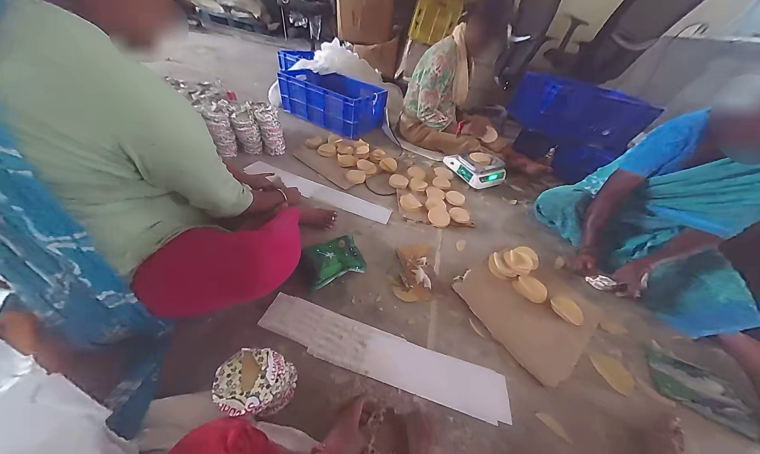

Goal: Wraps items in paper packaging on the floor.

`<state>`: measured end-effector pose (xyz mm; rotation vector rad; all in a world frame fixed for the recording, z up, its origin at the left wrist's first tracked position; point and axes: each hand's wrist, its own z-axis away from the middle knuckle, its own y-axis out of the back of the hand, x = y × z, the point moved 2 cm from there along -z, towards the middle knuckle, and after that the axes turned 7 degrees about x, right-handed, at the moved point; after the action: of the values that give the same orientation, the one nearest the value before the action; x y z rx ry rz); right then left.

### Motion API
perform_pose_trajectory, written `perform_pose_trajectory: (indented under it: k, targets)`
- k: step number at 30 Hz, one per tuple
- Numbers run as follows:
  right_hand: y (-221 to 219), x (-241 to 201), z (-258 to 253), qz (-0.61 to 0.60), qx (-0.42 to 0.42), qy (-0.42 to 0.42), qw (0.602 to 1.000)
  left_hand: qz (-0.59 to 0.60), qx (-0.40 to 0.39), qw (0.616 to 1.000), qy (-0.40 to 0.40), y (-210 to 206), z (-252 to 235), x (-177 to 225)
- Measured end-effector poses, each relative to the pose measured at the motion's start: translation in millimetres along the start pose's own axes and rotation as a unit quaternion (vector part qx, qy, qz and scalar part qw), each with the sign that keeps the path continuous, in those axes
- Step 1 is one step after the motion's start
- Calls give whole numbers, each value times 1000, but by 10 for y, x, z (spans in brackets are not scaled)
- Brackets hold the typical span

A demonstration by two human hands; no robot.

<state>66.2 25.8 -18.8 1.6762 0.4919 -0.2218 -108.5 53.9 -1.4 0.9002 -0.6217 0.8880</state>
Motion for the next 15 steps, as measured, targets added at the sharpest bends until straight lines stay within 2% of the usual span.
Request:
perform_pose_trajectory:
  k: [3,4,6,9,11,13,15]
  targets:
    - [130,-106,98,66,-151,53,985,-27,-12,999,-12,-21,-101,-57]
    - [190,-97,-2,34,-173,38,984,-39,-15,999,-12,-7,-116,-48]
    - [191,54,-299,-94,-166,-1,982,-77,-8,997,-29,2,-145,-23]
    - [10,263,-649,-261,-217,-14,941,-147,-13,987,-70,-9,-186,-2]
    - [-80,341,-716,-260,-226,20,939,-196,3,967,-163,-81,-175,14]
    - [-92,370,-671,-244,-184,49,951,-253,61,915,-307,-204,-92,25]
    - [-63,315,-537,-209,-124,109,964,-331,87,857,-385,-280,74,55]
